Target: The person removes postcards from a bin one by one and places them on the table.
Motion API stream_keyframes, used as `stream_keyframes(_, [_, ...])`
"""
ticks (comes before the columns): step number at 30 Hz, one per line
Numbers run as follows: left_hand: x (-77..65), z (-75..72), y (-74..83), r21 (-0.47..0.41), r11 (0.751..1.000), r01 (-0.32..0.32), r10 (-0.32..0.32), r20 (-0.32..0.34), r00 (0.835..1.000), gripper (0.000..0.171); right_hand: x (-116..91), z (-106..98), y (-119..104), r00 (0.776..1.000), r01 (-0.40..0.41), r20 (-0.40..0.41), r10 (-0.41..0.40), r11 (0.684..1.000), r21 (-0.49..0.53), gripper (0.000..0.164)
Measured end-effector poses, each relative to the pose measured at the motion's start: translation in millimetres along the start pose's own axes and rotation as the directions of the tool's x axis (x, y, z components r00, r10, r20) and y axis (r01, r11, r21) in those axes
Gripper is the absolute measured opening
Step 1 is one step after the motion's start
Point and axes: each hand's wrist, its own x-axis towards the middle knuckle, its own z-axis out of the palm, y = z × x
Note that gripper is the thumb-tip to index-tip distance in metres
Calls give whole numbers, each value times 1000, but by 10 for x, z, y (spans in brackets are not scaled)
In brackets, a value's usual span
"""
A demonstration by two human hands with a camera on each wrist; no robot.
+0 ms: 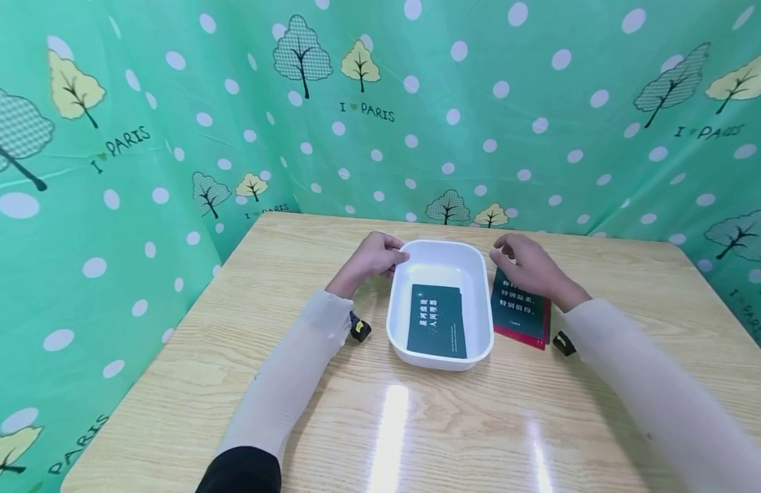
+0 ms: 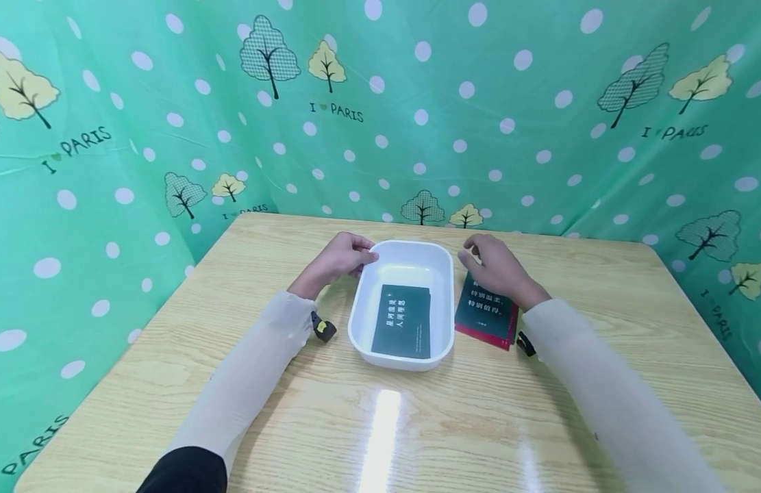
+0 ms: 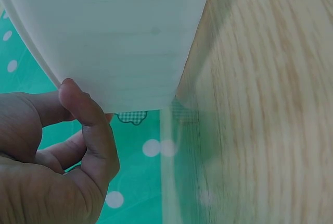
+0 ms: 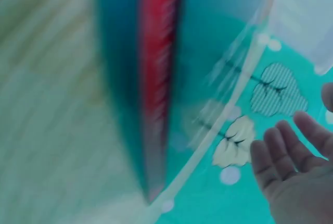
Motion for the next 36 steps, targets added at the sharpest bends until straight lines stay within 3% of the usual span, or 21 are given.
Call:
stream_keyframes(5, [-13,-14,-1,-4,1000,4,-4,-4,1000,24,46,22,-194,989,111,-99,-108,993,25,43])
stream_keyframes(11, [-15,-20,-2,-12,1000,-5,5,5,1000,24,87,63,-392,965,240,-107,-239,971,1,41])
stream_keyframes(15, [-12,-16,-2,-14,1000,-9,9,5,1000,24,89,103,-527,961,271,-50,-271,963,-13,42])
stream_keyframes(22, [0,-4,-5,0,1000,-16,16,1,1000,23,77,155,-728,962,256,107,-253,966,-18,48])
stream_keyframes(30, [-6,-8,-4,1,1000,-9,9,4,1000,22,134,222,-833,920,237,332,-207,970,-53,60])
stream_keyframes(36, [-1,-3,-2,3,1000,-9,9,3,1000,22,132,237,-867,900,223,396,-182,973,-60,67])
